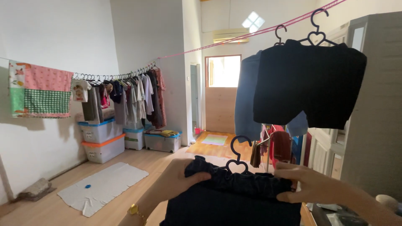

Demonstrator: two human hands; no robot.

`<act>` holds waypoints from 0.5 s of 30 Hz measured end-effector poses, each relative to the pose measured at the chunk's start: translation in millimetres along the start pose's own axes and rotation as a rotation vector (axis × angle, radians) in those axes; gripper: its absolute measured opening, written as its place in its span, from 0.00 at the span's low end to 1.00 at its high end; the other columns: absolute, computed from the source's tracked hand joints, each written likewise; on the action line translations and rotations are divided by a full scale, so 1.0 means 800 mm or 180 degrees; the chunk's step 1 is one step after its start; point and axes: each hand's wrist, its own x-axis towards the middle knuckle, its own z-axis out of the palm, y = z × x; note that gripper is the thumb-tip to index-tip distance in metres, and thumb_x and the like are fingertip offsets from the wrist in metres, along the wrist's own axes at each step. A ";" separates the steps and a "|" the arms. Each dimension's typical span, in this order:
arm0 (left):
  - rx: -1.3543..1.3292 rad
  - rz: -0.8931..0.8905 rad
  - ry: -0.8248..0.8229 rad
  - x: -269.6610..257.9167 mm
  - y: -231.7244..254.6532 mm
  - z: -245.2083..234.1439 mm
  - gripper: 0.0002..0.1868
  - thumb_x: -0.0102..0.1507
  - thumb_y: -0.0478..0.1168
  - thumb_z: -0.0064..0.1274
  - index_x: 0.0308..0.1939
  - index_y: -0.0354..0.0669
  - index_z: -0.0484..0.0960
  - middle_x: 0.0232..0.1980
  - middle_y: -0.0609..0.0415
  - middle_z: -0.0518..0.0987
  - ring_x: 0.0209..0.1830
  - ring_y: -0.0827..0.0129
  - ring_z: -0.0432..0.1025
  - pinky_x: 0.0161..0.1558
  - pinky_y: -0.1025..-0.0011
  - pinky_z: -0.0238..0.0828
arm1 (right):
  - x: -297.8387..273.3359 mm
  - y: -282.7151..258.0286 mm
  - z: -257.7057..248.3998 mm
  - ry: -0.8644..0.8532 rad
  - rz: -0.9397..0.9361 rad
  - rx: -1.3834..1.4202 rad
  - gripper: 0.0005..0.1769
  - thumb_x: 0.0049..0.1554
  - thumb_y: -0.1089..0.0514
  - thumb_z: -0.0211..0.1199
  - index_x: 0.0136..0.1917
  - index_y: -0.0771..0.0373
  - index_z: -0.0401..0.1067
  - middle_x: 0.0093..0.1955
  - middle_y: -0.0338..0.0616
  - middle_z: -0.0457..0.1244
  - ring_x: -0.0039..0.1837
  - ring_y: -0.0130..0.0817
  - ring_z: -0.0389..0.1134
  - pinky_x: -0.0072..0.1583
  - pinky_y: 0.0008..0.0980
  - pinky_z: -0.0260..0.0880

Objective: Taking clothes off hangers and folding them neatly on a bed

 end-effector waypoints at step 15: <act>-0.0296 -0.0415 0.1246 -0.049 -0.026 -0.011 0.15 0.56 0.52 0.65 0.40 0.48 0.92 0.38 0.61 0.91 0.39 0.74 0.83 0.43 0.74 0.76 | -0.006 -0.033 0.153 0.1404 0.0690 0.0627 0.18 0.47 0.46 0.81 0.51 0.46 0.81 0.61 0.27 0.66 0.61 0.25 0.69 0.61 0.28 0.71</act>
